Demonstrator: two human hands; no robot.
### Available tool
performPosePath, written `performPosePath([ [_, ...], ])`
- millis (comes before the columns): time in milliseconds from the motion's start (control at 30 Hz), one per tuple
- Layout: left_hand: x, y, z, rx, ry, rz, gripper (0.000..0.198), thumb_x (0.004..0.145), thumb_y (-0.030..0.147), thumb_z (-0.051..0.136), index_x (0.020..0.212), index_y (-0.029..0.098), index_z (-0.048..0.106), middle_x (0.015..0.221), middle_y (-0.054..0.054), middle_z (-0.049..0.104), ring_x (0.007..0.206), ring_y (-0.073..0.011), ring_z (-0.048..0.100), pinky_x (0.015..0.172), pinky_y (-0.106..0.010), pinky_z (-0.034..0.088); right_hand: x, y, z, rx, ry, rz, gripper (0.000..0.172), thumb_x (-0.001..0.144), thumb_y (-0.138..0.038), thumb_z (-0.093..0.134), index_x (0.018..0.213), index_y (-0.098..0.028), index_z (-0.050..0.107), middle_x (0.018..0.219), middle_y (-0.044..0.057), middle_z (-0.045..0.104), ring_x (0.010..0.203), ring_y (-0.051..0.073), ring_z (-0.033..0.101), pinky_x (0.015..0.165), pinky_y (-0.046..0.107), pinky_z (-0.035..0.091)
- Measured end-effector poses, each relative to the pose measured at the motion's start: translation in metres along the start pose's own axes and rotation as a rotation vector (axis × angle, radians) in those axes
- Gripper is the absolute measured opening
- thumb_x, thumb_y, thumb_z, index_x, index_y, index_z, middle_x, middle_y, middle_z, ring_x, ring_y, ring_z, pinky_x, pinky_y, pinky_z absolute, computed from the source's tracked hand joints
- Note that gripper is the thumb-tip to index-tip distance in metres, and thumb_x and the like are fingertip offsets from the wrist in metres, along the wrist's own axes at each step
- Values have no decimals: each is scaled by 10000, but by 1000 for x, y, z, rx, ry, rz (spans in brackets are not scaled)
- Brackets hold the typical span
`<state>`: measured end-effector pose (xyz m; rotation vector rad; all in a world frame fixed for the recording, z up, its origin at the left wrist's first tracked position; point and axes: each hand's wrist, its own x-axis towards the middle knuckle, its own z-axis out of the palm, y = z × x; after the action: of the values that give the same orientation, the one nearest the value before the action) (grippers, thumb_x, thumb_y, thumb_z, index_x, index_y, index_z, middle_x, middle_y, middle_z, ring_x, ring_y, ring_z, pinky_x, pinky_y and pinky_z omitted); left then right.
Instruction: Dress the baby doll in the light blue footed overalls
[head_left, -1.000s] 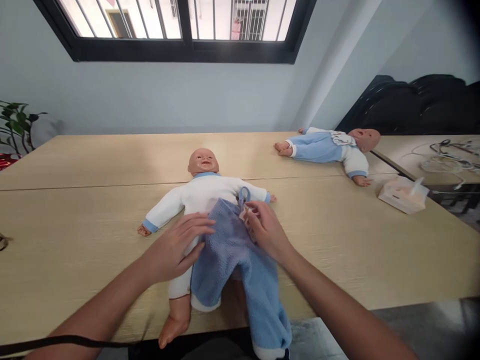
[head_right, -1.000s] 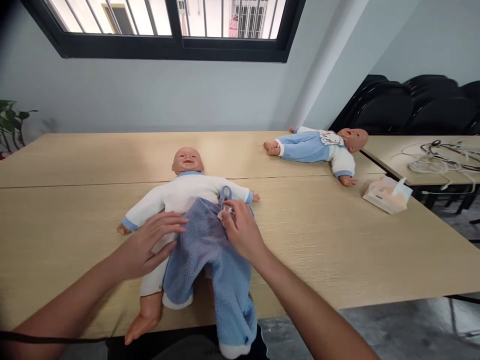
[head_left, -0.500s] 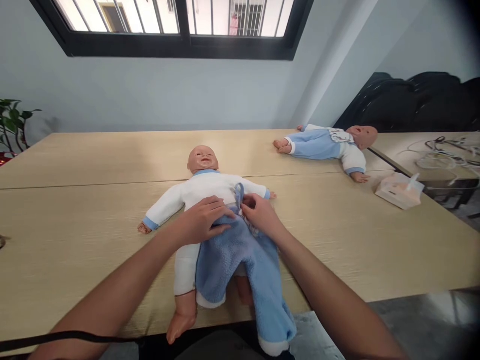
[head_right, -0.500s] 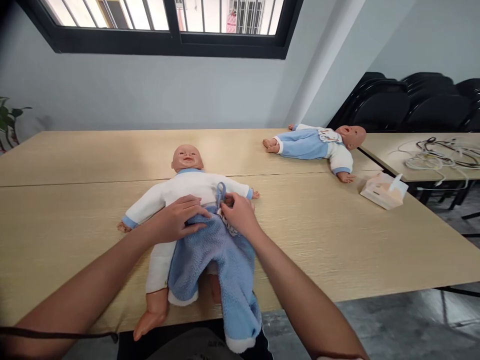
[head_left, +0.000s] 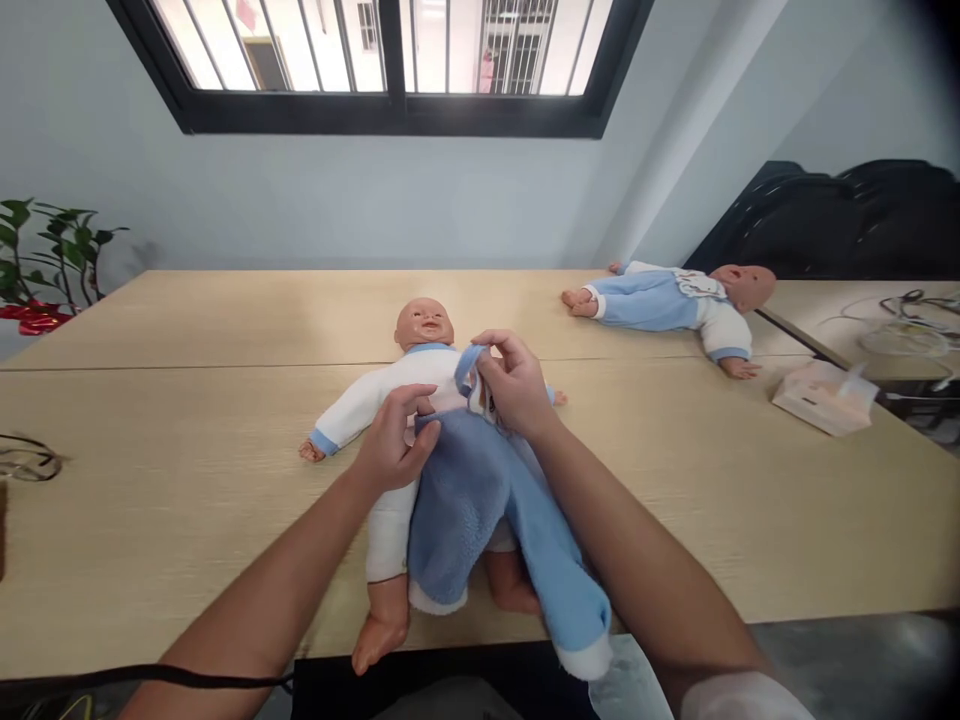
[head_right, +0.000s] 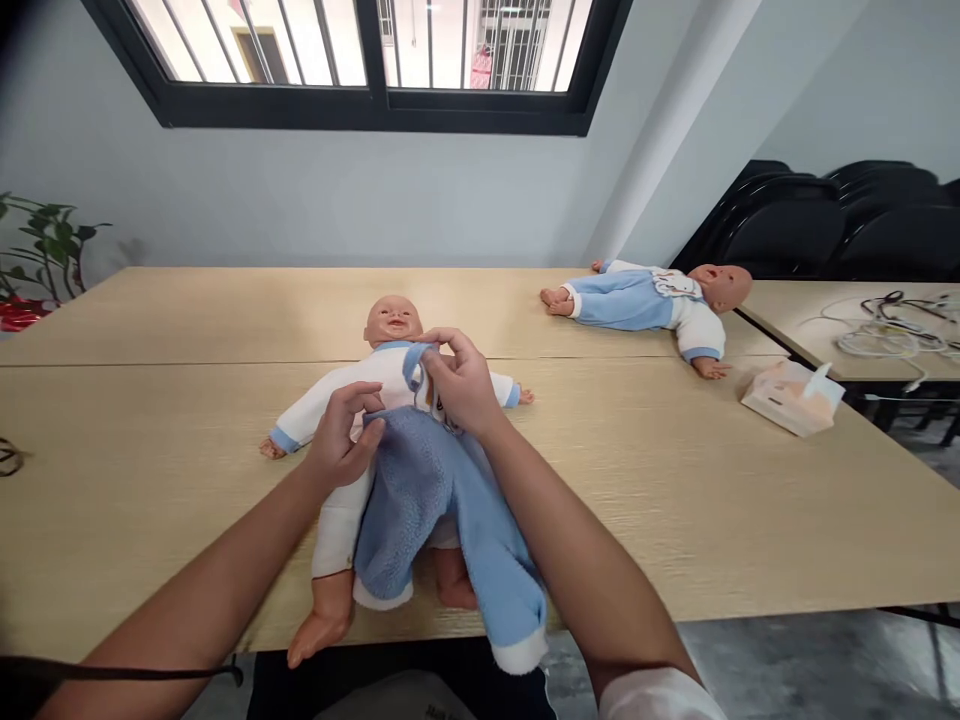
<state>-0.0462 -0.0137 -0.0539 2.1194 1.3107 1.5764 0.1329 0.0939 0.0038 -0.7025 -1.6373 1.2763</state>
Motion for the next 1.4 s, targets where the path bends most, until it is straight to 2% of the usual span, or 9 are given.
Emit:
performPosePath([
  [233,10,4,5,79,-240,-187,583,964,473,639,1462,207,494,1001,-52,681,913,-218,637,892,-377,503,17,7,-8,-63,197,-1,269,883,-461,643,1011,-229,597,946,14,650,686,145,568,601,271,465],
  [367,23,7,2,160,-408,-100,280,988,467,597,1019,205,692,941,-63,710,959,-247,625,987,-435,466,17,1,-21,-387,227,28,171,893,-379,621,892,-209,609,904,21,669,716,163,577,673,300,445],
  [767,9,52,-7,223,-867,-215,660,686,808,771,916,207,623,884,-45,642,884,-279,618,774,-380,507,16,-2,-20,-379,-29,149,230,983,-441,564,882,-235,543,614,-28,559,571,169,548,576,281,372],
  [833,7,47,-5,228,-790,-189,471,886,680,669,831,217,599,833,-38,636,872,-260,623,820,-393,509,11,-15,-20,-288,-135,146,292,991,-486,553,856,-227,548,611,-33,534,545,149,512,552,270,355],
  [933,2,35,-2,230,-286,-204,275,980,485,617,902,224,578,1032,-69,669,1013,-253,637,941,-432,517,1,-32,-16,-267,-310,104,353,975,-526,588,837,-201,592,642,-33,537,566,124,478,550,257,332],
  [1033,0,27,-2,235,157,-185,628,776,564,837,1207,231,525,1468,-158,509,1344,-329,527,1091,-513,477,-8,-44,-9,-320,-518,27,318,973,-483,612,890,-179,653,721,-19,592,650,126,497,609,258,354],
  [1133,3,25,-10,115,-32,-285,953,691,622,883,1437,232,436,1478,-160,555,1323,-345,585,1040,-471,530,-12,-50,-6,-309,-698,4,313,998,-468,576,948,-177,680,815,-2,632,721,134,512,665,269,383],
  [1233,8,24,-20,-7,-360,-457,528,897,575,713,1286,225,640,1156,-57,762,1030,-271,724,901,-373,575,-12,-52,-12,-341,-776,65,372,964,-534,622,1082,-185,670,895,13,655,775,154,543,690,279,410],
  [1400,11,20,-29,-84,-416,-468,390,1019,512,536,1201,221,722,1173,-46,781,1060,-251,717,950,-349,551,-12,-52,-19,-638,-951,191,460,814,-542,792,1094,-203,656,946,34,710,802,197,596,681,297,418],
])
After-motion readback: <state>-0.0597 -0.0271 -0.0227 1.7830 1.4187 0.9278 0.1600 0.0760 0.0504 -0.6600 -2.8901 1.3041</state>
